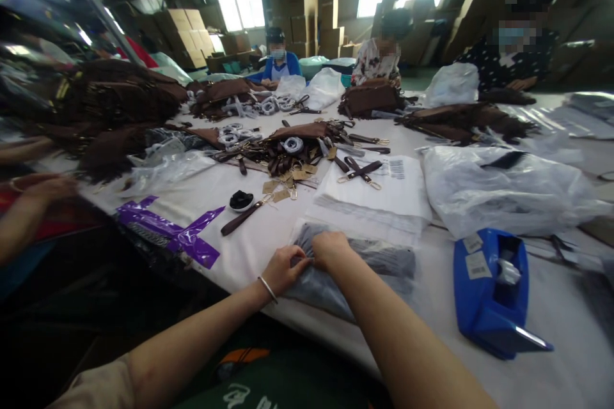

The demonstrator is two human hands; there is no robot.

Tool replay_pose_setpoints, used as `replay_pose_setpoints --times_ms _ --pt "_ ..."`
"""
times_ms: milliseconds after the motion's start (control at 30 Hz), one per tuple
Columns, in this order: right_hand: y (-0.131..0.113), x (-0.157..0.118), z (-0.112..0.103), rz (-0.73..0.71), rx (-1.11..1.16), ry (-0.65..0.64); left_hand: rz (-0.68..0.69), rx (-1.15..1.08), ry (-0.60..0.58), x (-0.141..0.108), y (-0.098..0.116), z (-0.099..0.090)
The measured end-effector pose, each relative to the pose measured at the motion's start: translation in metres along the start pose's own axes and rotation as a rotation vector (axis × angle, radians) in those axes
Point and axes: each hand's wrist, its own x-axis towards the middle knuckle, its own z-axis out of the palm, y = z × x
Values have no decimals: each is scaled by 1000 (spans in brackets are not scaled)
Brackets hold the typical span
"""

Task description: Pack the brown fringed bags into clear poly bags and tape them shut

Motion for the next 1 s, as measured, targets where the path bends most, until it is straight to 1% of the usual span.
replay_pose_setpoints --times_ms 67,133,200,267,333,400,467,533,567,633,700,800,900,967,1000 --pt "3 10 -5 77 -1 -43 20 46 -12 0 0 0" --pt "13 13 -12 156 2 -51 34 85 -21 0 -1 0" --pt "24 10 -17 235 10 -15 42 110 -23 0 0 0" --pt "31 1 -17 298 16 67 46 113 -18 -1 0 1" --pt "29 -7 -7 300 26 188 53 103 -2 -2 1 3" --pt "23 -12 11 220 52 295 59 89 23 -4 1 4" --pt "21 -11 33 130 101 347 63 70 50 -5 -1 4" --pt "32 -7 50 120 165 370 73 45 84 -5 -6 2" --pt "42 -5 55 150 199 382 79 31 105 -5 -9 0" --pt "65 -7 57 232 264 403 87 -1 152 -6 -15 -5" --pt "86 -18 54 288 321 403 85 -23 181 -7 -20 -8" --pt "104 -39 48 297 414 358 70 -31 166 -4 -29 -9" --pt "112 -53 51 285 569 253 53 -44 139 7 -42 -4" --pt "113 -62 54 250 690 192 57 -50 104 13 -51 -2" --pt "111 -68 55 228 746 177 56 -43 106 16 -55 -1"
